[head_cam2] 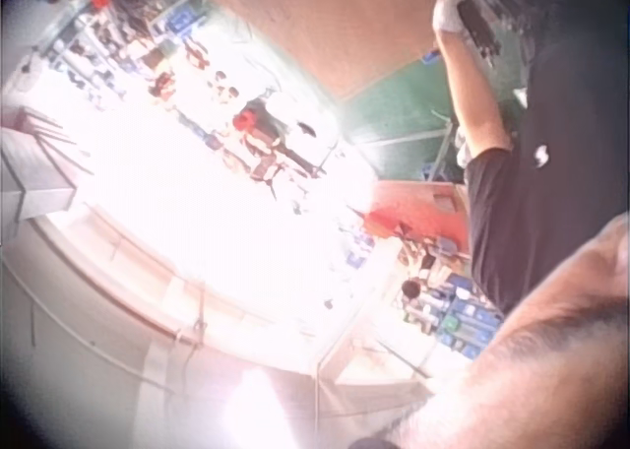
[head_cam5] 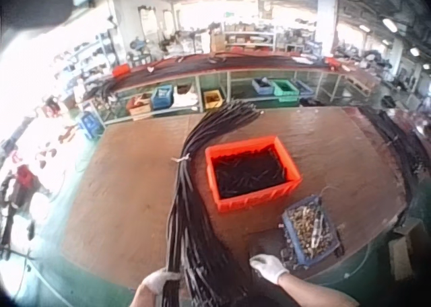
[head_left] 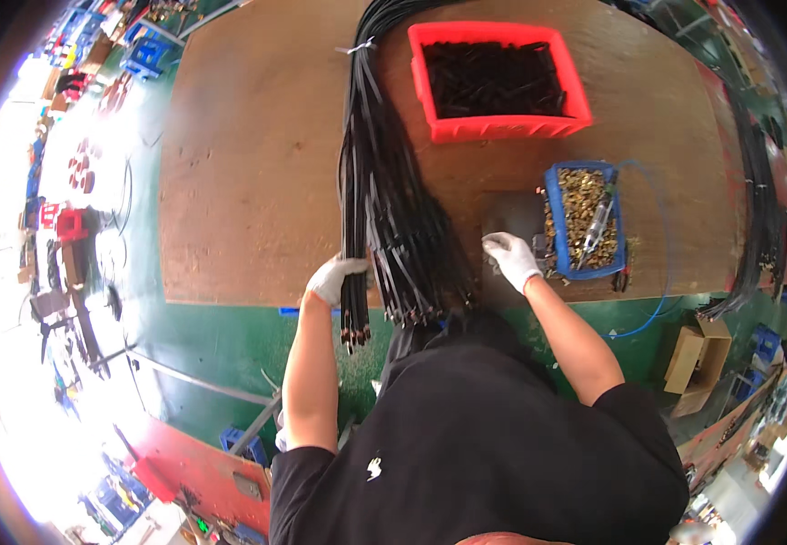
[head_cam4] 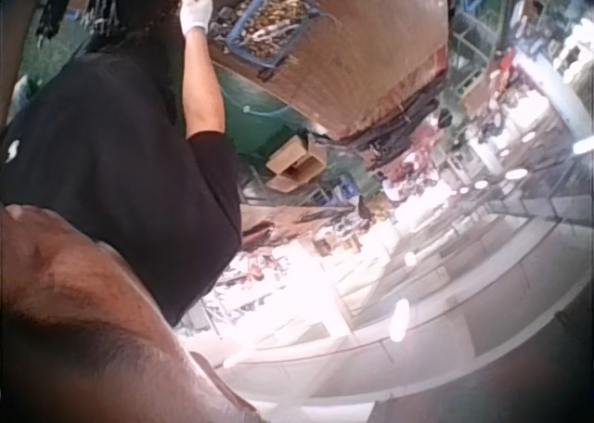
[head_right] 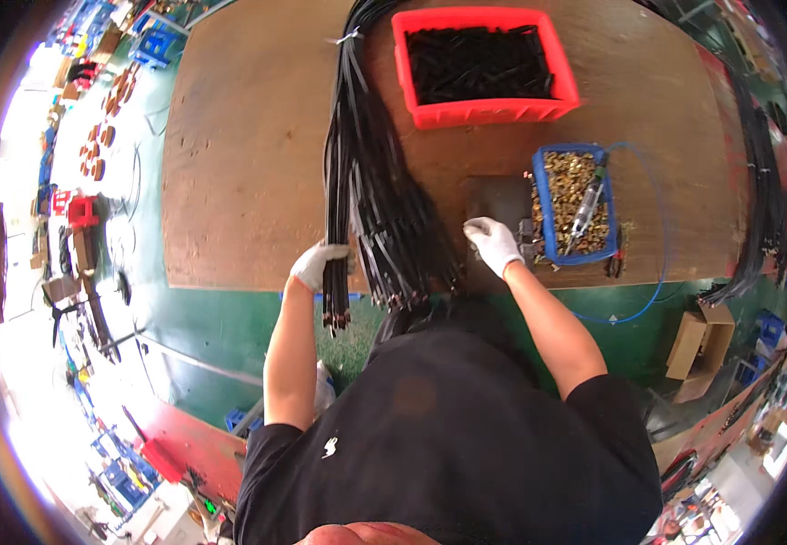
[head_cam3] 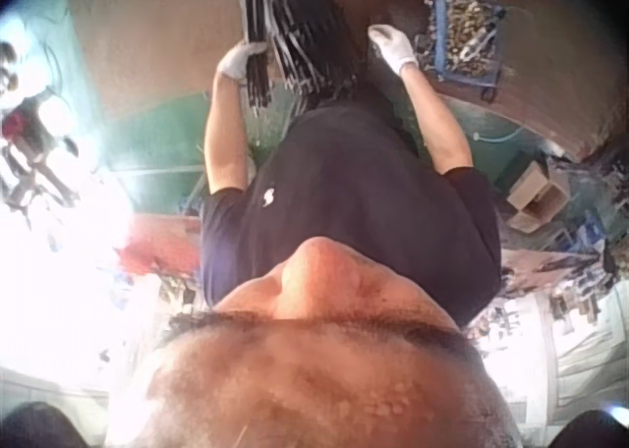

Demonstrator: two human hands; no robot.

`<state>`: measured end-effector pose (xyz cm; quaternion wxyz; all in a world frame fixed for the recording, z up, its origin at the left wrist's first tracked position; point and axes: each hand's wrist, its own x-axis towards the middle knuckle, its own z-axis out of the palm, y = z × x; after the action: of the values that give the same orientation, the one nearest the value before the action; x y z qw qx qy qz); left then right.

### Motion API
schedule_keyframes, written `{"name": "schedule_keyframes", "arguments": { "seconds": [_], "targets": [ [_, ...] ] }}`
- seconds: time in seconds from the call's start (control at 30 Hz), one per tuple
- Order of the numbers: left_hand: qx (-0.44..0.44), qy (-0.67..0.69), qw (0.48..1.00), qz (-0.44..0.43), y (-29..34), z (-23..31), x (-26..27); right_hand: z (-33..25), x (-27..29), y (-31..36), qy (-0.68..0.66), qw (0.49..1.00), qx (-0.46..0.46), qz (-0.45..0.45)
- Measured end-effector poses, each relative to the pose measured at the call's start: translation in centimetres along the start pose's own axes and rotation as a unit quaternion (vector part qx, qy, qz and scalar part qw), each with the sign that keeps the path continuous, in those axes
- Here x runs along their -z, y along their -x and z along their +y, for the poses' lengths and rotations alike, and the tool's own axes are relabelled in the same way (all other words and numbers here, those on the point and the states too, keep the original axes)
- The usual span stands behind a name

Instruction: The recorder is assembling small cable harnesses by attaching plastic connectors to the ends of bundles of black wires.

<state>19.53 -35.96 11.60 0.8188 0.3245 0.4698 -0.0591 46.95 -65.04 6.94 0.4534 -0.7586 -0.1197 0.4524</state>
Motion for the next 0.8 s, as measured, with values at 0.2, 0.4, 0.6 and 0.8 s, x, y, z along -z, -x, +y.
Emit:
{"name": "schedule_keyframes", "arguments": {
  "seconds": [0.2, 0.4, 0.6, 0.8],
  "targets": [
    [-0.030, 0.038, 0.999, 0.021, -1.3, -2.6, -1.6, -5.8, 3.4, -6.7, 0.073, 0.966, 0.215, 0.126],
    [-0.031, 0.004, 0.994, 0.106, -1.6, -2.8, -3.2, -15.8, 10.5, -16.9, 0.294, 0.840, 0.350, 0.293],
    [-0.017, 0.009, 0.990, 0.140, -2.0, -3.3, -3.8, -18.5, 15.6, -26.8, 0.443, 0.865, 0.053, 0.229],
    [-0.006, 0.017, 0.988, 0.152, -2.4, -3.5, -3.1, -18.9, 17.7, -30.0, 0.379, 0.886, -0.042, 0.264]
  ]
}}
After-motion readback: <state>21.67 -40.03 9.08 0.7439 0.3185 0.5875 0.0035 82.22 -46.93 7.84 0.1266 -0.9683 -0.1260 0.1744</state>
